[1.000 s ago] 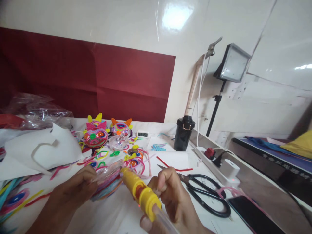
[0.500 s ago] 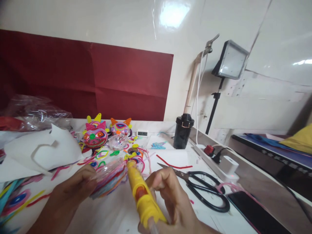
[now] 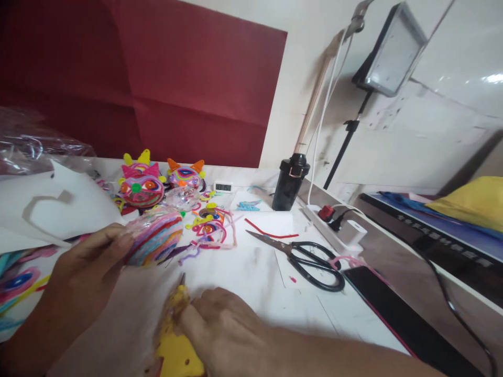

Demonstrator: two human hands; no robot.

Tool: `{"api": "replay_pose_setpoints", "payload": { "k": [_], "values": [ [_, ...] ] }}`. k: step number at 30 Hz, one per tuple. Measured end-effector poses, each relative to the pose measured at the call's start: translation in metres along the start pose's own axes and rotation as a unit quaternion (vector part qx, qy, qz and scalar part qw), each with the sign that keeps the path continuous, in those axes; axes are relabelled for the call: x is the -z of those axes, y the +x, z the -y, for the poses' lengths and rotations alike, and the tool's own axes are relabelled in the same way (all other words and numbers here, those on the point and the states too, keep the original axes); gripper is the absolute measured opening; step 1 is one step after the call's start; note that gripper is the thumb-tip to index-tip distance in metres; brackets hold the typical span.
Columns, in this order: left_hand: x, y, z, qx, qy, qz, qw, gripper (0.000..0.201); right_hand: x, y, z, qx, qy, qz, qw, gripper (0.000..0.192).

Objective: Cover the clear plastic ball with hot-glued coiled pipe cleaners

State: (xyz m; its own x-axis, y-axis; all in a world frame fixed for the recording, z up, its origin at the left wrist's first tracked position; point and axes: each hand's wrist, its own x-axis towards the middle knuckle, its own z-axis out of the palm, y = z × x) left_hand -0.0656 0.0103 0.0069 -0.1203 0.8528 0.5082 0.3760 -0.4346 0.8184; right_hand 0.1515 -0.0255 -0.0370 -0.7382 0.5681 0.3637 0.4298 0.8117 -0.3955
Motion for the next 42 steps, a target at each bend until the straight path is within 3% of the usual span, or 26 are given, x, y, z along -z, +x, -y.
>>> {"api": "replay_pose_setpoints", "payload": {
  "k": [4, 8, 10, 12, 18, 25, 29, 34, 42],
  "values": [
    [-0.001, 0.0, -0.001, 0.007, -0.018, 0.006, 1.0, 0.017, 0.004, 0.006, 0.006, 0.01, -0.016, 0.036, 0.999, 0.035],
    [0.0, -0.001, 0.002, 0.025, -0.03, 0.003, 0.999, 0.021, 0.038, 0.02, 0.004, -0.028, -0.019, -0.024, 0.999, 0.02],
    [0.0, -0.002, 0.004, 0.04, -0.05, 0.007, 0.998, 0.022, 0.049, 0.032, -0.008, -0.045, -0.1, -0.06, 0.992, 0.02],
    [0.0, -0.002, 0.005, 0.058, -0.07, 0.013, 0.996, 0.021, 0.05, 0.046, -0.026, -0.1, -0.17, -0.048, 0.979, 0.022],
    [0.0, 0.0, 0.005, 0.064, -0.068, 0.004, 0.996, 0.024, 0.039, 0.07, -0.062, -0.134, -0.158, -0.048, 0.977, 0.025],
    [-0.001, 0.0, 0.007, 0.067, -0.084, 0.025, 0.994, 0.026, 0.083, 0.066, -0.031, -0.089, -0.077, -0.16, 0.98, 0.03],
    [-0.003, -0.003, 0.006, 0.066, -0.102, 0.041, 0.992, 0.028, 0.092, 0.066, -0.011, 0.012, -0.005, -0.246, 0.969, 0.018],
    [-0.005, -0.005, 0.004, 0.055, -0.101, 0.064, 0.991, 0.026, 0.081, 0.065, -0.005, 0.117, -0.023, -0.228, 0.966, 0.015],
    [-0.007, -0.007, -0.002, 0.078, -0.12, 0.067, 0.987, 0.026, 0.079, 0.065, -0.011, 0.152, -0.054, -0.217, 0.963, 0.015]
  ]
}}
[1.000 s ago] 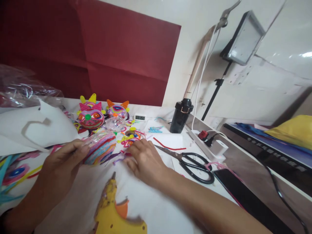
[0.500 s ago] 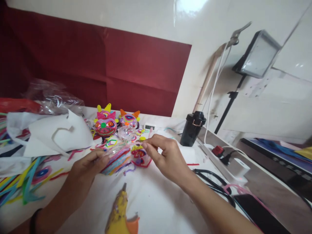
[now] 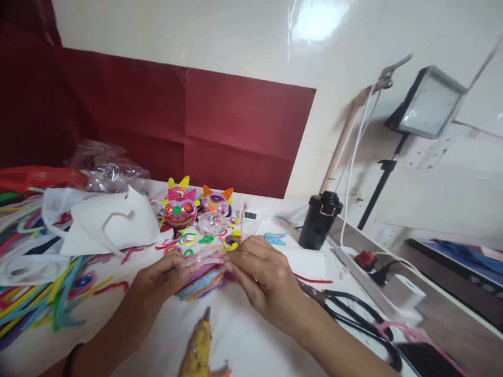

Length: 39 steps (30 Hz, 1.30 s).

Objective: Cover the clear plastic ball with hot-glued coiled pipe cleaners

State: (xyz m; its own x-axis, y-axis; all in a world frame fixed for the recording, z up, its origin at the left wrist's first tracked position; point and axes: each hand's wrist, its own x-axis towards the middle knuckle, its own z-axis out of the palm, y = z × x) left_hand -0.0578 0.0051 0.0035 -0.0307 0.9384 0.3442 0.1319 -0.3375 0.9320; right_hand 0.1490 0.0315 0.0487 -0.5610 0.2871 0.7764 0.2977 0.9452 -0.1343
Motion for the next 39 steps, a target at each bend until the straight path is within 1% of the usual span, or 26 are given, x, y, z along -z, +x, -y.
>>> {"api": "replay_pose_setpoints", "payload": {
  "k": [6, 10, 13, 19, 24, 27, 30, 35, 39],
  "values": [
    [0.0001, 0.0, -0.0003, 0.006, -0.013, -0.007, 1.0, 0.023, -0.003, -0.0021, -0.0028, 0.012, -0.014, 0.0, 1.0, 0.015],
    [-0.0003, 0.0014, -0.0004, -0.003, -0.017, -0.011, 1.0, 0.025, -0.0031, -0.0023, -0.0036, 0.016, -0.023, -0.007, 1.0, 0.013],
    [-0.0003, 0.001, -0.0006, -0.011, -0.024, -0.004, 1.0, 0.024, -0.004, -0.0019, -0.0045, 0.023, -0.032, 0.001, 0.999, 0.014],
    [0.0, -0.0005, -0.0006, 0.021, -0.028, -0.012, 0.999, 0.023, -0.0066, -0.0055, -0.0074, 0.05, -0.063, 0.01, 0.997, 0.015],
    [0.0012, 0.0023, 0.0051, 0.008, -0.045, -0.01, 0.999, 0.024, -0.0063, -0.0082, -0.0093, 0.095, -0.115, 0.015, 0.989, 0.018],
    [0.001, 0.0014, 0.0061, 0.025, -0.064, -0.011, 0.998, 0.023, -0.0047, -0.0069, -0.0083, 0.112, -0.145, 0.032, 0.983, 0.019],
    [0.0, -0.001, 0.0042, 0.045, -0.08, -0.001, 0.996, 0.023, -0.0025, -0.0048, -0.0069, 0.122, -0.178, 0.046, 0.975, 0.02],
    [-0.0019, -0.0021, 0.0, 0.055, -0.084, -0.008, 0.995, 0.023, -0.0002, -0.0035, -0.0059, 0.142, -0.221, 0.053, 0.963, 0.024],
    [-0.0031, -0.0018, -0.0016, 0.063, -0.091, -0.001, 0.994, 0.022, 0.0002, -0.0027, -0.0047, 0.151, -0.25, 0.061, 0.954, 0.026]
  ]
}}
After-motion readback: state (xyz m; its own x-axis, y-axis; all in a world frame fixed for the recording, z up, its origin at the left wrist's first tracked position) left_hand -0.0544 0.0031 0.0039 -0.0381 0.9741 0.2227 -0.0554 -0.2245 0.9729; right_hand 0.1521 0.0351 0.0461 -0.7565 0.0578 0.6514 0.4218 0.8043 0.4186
